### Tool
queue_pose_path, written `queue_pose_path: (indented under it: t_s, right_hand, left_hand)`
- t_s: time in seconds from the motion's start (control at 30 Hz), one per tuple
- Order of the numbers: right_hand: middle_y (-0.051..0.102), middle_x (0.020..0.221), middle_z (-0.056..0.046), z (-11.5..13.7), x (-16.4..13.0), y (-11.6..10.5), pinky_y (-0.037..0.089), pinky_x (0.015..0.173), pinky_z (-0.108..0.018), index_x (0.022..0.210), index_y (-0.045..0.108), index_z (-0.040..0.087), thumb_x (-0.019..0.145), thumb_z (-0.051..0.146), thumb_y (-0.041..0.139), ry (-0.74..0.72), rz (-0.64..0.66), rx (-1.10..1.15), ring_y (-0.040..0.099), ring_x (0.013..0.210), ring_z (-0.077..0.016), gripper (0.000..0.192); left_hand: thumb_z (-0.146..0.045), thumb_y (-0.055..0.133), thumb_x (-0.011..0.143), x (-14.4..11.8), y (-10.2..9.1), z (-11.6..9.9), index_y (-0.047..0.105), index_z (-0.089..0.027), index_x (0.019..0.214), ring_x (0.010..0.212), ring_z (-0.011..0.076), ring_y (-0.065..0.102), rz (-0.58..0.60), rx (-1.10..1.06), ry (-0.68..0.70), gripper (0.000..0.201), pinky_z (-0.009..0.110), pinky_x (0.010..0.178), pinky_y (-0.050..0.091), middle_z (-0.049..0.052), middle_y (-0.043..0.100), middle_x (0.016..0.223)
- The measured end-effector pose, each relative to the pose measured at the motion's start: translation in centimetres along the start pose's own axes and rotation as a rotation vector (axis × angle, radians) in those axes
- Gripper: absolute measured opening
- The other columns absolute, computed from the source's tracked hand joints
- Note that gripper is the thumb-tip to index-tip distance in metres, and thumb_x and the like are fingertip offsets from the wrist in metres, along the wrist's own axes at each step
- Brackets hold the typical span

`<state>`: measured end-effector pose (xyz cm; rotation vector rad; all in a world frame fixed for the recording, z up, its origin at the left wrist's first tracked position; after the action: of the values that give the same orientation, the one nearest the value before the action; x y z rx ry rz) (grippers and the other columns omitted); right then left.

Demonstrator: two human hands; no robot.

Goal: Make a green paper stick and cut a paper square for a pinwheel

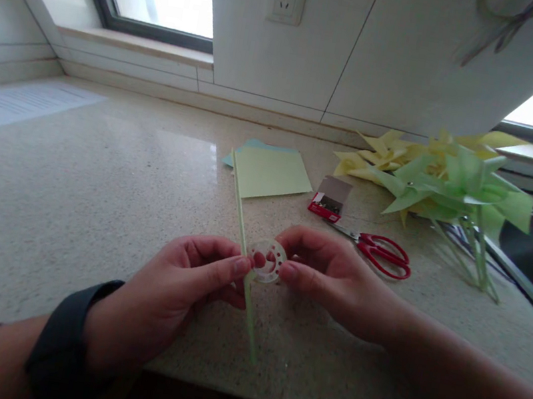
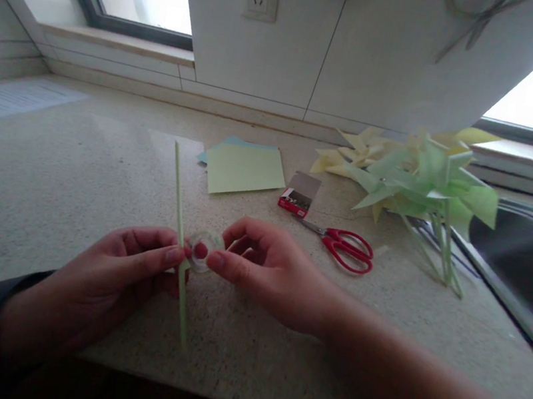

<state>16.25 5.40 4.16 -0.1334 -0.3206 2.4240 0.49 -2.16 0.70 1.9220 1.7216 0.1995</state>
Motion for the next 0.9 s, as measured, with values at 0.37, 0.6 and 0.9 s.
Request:
queue_pose_path:
  t_s: [0.37,0.6,0.9]
  right_hand:
    - [0.075,0.092,-0.002,1.4,-0.8,-1.5,0.056,0.076,-0.033,0.100,0.069,0.025,0.091,0.028,0.071,-0.335,-0.397,-0.320,0.070,0.083,-0.0180,0.011]
    - [0.071,0.098,-0.004,3.9,-2.6,-0.4,0.056,0.083,-0.037,0.112,0.060,0.025,0.091,0.011,0.066,-0.763,-0.186,-0.808,0.067,0.090,-0.0196,0.025]
    - [0.069,0.099,-0.008,3.9,-2.8,1.0,0.053,0.078,-0.032,0.113,0.063,0.014,0.094,0.008,0.062,-0.830,-0.048,-0.902,0.063,0.091,-0.0186,0.020]
  left_hand:
    - [-0.027,0.082,0.085,0.1,0.1,-0.1,0.077,-0.016,0.086,0.076,0.0123,0.072,-0.056,-0.029,-0.014,0.012,0.021,0.072,0.057,0.003,0.077,0.089]
    - [-0.028,0.081,0.085,0.3,0.1,-0.1,0.072,-0.015,0.081,0.074,0.0137,0.073,-0.040,-0.011,0.003,0.017,0.023,0.072,0.058,0.002,0.075,0.076]
    - [-0.030,0.079,0.087,0.3,0.1,0.0,0.069,-0.016,0.086,0.072,0.0124,0.072,-0.027,0.051,0.002,0.018,0.022,0.071,0.057,0.001,0.076,0.077]
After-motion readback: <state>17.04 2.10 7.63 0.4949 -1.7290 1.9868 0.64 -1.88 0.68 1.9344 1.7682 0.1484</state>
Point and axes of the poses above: each hand's wrist, its own x-axis towards the middle knuckle, its own y-axis out of the palm, z = x × y, the point moved 5 cm from there along x, towards the middle knuckle
